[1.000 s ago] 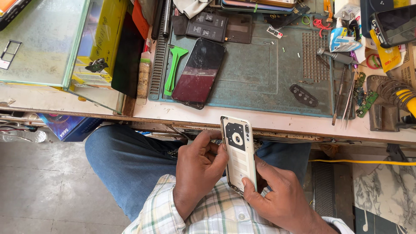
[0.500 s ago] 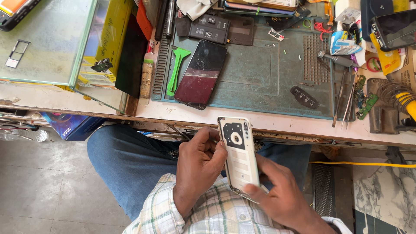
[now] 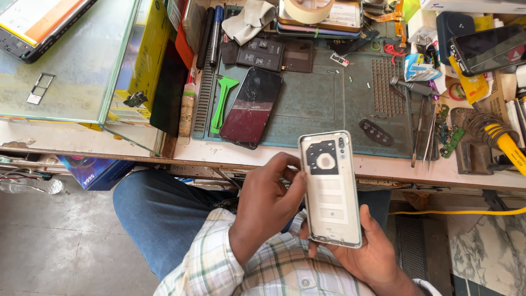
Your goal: The person disassembles a smartphone with a cracked screen, using a plastic pry tool to separate the back cover and tweezers to remove internal components. The person carefully detaches the battery and other parts, placing them on the workbench.
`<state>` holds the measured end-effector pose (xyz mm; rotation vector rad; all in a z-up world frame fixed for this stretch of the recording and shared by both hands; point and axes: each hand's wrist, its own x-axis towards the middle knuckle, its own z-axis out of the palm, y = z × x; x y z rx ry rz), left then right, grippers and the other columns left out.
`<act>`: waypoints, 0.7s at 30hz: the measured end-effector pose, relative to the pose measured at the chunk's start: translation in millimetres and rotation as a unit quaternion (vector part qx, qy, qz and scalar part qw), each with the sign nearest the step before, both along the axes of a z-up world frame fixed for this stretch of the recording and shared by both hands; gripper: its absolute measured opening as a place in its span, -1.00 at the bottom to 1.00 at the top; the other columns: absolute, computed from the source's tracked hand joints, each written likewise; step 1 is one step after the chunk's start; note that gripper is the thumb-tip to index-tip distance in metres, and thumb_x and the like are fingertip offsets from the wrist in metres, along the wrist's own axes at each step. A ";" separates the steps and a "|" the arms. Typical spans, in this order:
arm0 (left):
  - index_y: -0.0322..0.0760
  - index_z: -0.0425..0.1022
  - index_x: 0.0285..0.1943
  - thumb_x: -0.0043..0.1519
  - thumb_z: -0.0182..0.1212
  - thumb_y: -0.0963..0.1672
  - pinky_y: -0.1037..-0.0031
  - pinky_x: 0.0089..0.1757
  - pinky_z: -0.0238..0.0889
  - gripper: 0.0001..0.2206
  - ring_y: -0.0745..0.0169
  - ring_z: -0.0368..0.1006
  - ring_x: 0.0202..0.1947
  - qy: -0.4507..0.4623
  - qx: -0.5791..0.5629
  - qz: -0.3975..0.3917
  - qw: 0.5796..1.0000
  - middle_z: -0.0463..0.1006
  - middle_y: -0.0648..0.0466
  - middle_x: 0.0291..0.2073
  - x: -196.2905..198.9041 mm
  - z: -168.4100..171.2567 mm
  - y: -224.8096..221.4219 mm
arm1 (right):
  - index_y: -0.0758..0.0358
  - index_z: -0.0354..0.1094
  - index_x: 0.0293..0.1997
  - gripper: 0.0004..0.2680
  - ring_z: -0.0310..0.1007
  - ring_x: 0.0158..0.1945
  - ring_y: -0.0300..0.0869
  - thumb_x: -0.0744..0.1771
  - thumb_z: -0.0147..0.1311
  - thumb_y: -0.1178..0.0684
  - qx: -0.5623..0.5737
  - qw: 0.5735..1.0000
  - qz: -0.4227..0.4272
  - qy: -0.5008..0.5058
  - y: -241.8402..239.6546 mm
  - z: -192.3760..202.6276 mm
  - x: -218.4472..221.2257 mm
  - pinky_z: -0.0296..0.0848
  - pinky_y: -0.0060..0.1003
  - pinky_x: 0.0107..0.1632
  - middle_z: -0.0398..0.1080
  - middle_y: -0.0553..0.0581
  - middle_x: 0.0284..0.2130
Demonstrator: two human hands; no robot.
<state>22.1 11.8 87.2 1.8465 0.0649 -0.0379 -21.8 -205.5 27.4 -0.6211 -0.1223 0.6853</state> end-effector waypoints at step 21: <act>-0.38 0.30 0.38 -0.09 0.51 0.19 0.08 -0.09 0.21 -0.07 -0.11 0.31 0.00 -0.084 0.513 0.074 0.851 0.44 -0.11 -0.01 78.0 16.3 44.5 | 0.37 0.09 0.47 -0.60 0.54 -0.01 0.01 0.45 -0.24 -0.03 -0.193 0.972 -0.120 -0.062 -45.5 21.4 115.1 0.64 0.00 -0.15 0.44 0.32 0.07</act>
